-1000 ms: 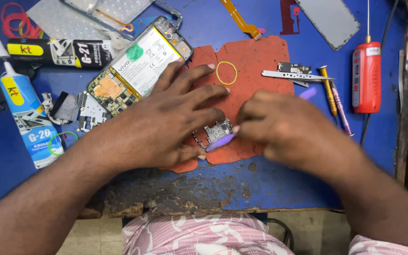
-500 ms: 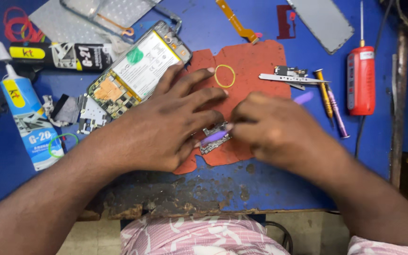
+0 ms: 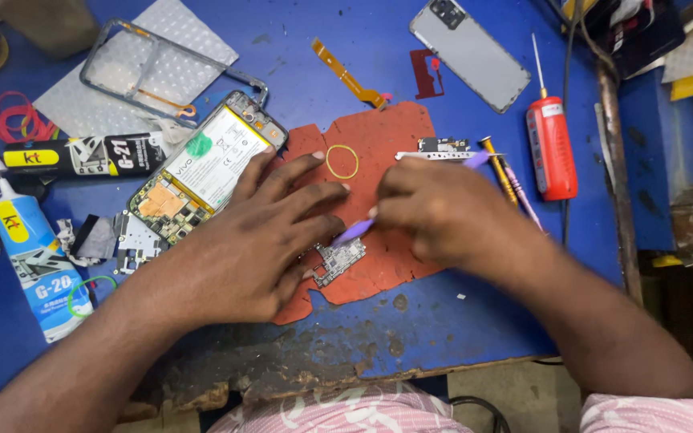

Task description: The person uses a purple plastic spudger to scrape and clean a small circuit board placed on a red mat. The person repeatedly scrapes the same area of the board while holding it steady with the other hand. The workspace contains various tools and disassembled phone parts.

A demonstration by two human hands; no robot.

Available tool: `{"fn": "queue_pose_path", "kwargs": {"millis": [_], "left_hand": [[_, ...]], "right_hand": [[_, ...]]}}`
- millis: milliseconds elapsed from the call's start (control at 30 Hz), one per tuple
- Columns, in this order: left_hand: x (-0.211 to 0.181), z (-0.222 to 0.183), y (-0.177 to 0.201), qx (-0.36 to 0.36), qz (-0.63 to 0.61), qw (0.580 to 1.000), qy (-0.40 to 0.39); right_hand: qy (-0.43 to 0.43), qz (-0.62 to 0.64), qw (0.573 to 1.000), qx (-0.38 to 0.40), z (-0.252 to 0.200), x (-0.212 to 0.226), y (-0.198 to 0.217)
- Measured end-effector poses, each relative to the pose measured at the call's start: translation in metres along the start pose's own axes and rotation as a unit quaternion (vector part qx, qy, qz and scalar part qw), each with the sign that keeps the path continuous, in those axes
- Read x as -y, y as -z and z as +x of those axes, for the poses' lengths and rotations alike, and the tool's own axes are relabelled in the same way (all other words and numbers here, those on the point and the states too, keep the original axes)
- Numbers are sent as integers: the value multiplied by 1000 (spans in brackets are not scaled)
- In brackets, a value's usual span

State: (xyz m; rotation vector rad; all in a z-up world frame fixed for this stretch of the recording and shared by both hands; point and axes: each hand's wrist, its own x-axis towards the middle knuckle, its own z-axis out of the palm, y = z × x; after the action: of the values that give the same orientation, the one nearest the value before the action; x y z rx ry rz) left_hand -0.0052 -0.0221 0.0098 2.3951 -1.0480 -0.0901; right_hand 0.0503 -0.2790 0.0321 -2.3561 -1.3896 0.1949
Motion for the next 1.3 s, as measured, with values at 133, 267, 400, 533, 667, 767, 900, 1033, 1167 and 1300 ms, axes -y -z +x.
{"fn": "queue_pose_path", "kwargs": {"millis": [133,267,400,533,667,767,900,1033,1167,1300], "left_hand": [[-1,1,0,-2,4,1000,3],[-1,0,1,2,1,1000,2],[0,0,-1,9,2,1000,6],[-1,1,1,13,0,1000,6],[-2,2,2,14,-5,1000,12],[-2,3,3,20,-7,1000,12],[-2,1,0,2,-12,1000,7],[-2,2,1,-3,-4,1000,1],[-1,-1,1,0,-10,1000,7],[-1,0,0,-1,-2,1000,1]], "right_hand": [[39,19,999,27,-5,15,-9],[11,11,1000,1,0,0,0],[42,14,999,18,-7,16,-12],[34,29,999,-11,0,-4,-4],[25,8,999,20,-6,11,-12],[42,34,998,11,-2,3,-8],[-12,3,1000,6,-2,-4,-4],[47,27,998,18,-6,6,-11],[9,18,1000,6,-2,-6,-2],[41,18,998,35,-7,12,-12]]}}
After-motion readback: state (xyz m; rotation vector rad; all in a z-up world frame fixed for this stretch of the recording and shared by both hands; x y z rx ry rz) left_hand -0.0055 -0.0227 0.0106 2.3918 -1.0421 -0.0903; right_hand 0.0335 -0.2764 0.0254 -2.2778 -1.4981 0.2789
